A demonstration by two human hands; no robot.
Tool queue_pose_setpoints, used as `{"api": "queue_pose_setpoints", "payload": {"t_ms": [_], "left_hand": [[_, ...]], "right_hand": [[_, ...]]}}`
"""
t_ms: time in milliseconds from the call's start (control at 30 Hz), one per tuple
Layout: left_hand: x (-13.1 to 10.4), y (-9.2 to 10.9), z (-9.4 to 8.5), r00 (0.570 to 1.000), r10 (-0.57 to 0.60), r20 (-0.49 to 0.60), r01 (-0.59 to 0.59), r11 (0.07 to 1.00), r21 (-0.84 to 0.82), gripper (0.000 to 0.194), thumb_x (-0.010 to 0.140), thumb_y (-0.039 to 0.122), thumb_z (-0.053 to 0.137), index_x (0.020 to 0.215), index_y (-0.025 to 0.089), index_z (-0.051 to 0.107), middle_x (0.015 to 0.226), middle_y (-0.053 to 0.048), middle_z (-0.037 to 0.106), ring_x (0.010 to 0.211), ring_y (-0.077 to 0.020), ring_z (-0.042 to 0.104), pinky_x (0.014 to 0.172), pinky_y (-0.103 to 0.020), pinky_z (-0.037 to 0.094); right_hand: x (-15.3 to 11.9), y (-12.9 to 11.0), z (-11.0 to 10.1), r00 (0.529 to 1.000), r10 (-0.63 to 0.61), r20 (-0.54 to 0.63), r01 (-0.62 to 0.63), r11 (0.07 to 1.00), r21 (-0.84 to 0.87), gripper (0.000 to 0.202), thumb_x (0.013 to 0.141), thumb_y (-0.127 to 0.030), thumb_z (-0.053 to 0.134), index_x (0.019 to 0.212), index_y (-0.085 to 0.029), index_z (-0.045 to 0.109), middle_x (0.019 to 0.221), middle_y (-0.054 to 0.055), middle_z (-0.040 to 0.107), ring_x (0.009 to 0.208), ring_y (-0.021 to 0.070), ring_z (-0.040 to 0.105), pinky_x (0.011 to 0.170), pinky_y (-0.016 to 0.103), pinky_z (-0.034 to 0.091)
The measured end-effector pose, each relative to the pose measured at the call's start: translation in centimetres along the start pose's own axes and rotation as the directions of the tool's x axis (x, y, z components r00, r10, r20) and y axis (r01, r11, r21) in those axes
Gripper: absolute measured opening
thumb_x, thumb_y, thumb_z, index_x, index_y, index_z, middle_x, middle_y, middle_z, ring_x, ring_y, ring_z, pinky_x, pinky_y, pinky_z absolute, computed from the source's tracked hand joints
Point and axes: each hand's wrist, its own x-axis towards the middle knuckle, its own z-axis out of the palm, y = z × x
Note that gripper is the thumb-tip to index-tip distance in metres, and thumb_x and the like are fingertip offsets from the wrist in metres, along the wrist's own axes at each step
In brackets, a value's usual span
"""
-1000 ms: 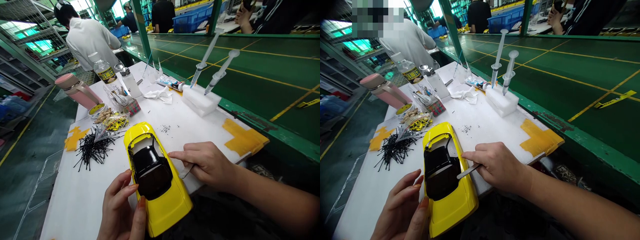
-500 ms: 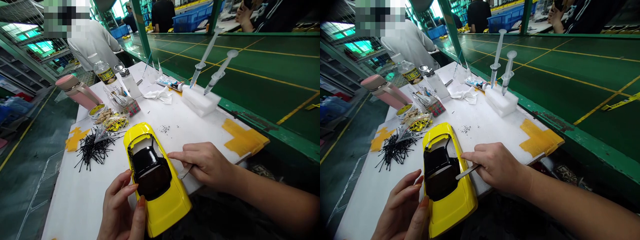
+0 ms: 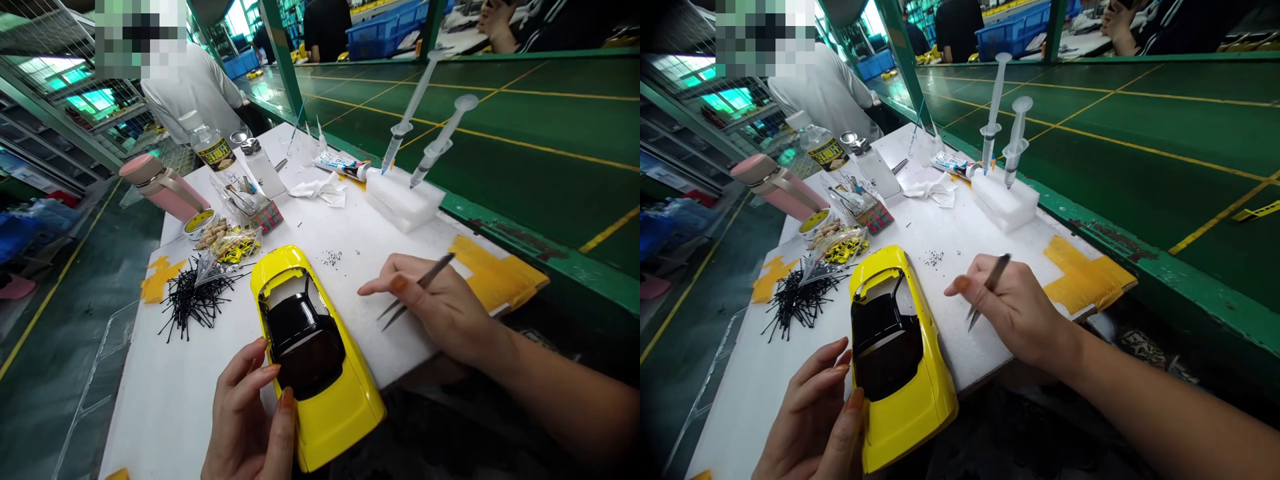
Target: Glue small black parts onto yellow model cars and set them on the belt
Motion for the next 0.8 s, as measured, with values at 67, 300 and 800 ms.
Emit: {"api": "queue_pose_setpoints", "payload": {"t_ms": [67, 300, 800], "left_hand": [[-0.1, 0.2, 0.3, 1.0, -0.007, -0.006, 0.007, 1.0, -0.003, 0.019, 0.093, 0.017, 0.078, 0.111, 0.025, 0.079, 0.14, -0.009, 0.069, 0.129, -0.0252, 0.067, 0.112, -0.037, 0.057], [0.1, 0.8, 1.0, 0.996, -0.053, -0.067, 0.053, 0.999, 0.007, 0.014, 0.092, 0.02, 0.08, 0.106, 0.023, 0.079, 0.137, -0.009, 0.07, 0.129, -0.0265, 0.068, 0.113, -0.04, 0.057], [0.1, 0.0, -0.1, 0.998, -0.043, -0.044, 0.045, 0.998, 0.041, 0.025, 0.086, 0.021, 0.086, 0.11, 0.023, 0.08, 0.142, -0.012, 0.069, 0.131, -0.0308, 0.069, 0.112, -0.043, 0.059]], "right_hand": [[0.4, 0.3, -0.4, 0.994, 0.057, 0.091, -0.061, 0.997, 0.05, 0.051, 0.107, -0.057, 0.061, 0.088, -0.017, 0.086, 0.07, 0.004, 0.066, 0.059, 0.0116, 0.061, 0.054, 0.024, 0.047], [1.0, -0.7, -0.7, 0.96, 0.257, 0.112, -0.28, 0.86, 0.426, 0.02, 0.083, -0.037, 0.092, 0.08, -0.019, 0.084, 0.08, 0.005, 0.078, 0.058, 0.0133, 0.07, 0.052, 0.021, 0.057], [0.4, -1.4, 1.0, 0.98, 0.19, 0.061, -0.198, 0.893, 0.404, 0.01, 0.083, -0.014, 0.085, 0.086, -0.022, 0.089, 0.077, 0.002, 0.081, 0.059, 0.0113, 0.067, 0.052, 0.019, 0.054]]}}
